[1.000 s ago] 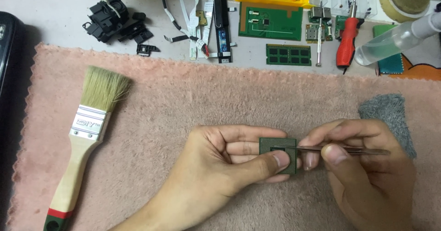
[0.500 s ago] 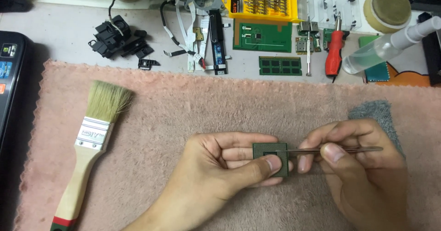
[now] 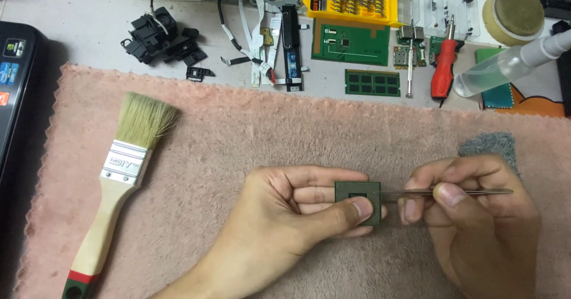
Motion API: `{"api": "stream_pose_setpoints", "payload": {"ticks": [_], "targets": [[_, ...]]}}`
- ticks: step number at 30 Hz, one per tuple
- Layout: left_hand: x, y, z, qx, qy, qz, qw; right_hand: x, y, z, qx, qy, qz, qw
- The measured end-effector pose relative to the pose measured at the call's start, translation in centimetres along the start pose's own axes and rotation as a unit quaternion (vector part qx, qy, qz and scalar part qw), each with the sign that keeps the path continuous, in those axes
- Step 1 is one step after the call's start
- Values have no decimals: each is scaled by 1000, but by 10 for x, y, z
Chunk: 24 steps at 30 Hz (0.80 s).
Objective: The person holds a small green circuit board and uses a metal tool to scrape and clean its surface. The person rotates the board to access different areas while working over a pink towel.
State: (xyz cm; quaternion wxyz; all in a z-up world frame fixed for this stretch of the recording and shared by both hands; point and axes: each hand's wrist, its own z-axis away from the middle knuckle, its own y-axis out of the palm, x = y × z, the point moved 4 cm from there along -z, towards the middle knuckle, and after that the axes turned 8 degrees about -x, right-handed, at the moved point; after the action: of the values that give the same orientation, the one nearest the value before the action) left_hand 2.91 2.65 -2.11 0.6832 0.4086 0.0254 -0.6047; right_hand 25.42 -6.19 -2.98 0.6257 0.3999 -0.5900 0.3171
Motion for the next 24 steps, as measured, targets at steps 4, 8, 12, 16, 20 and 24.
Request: {"api": "stream_pose_setpoints", "payload": {"ticks": [4, 8, 12, 16, 20, 24], "targets": [[1, 0, -1, -9, 6, -11, 1000, 1, -1, -2, -22, 5, 3, 1000], [1, 0, -1, -20, 2, 0, 1000, 0, 0, -5, 14, 15, -42, 999], [0, 1, -1, -21, -4, -3, 1000, 5, 7, 3, -44, 13, 31, 998], [-1, 1, 0, -15, -4, 0, 1000, -3, -4, -8, 53, 28, -84, 995], [-2, 1, 0, -25, -8, -5, 1000, -1, -3, -8, 25, 13, -46, 999], [0, 1, -1, -27, -9, 1, 1000, -3, -3, -7, 11, 6, -38, 999]]}}
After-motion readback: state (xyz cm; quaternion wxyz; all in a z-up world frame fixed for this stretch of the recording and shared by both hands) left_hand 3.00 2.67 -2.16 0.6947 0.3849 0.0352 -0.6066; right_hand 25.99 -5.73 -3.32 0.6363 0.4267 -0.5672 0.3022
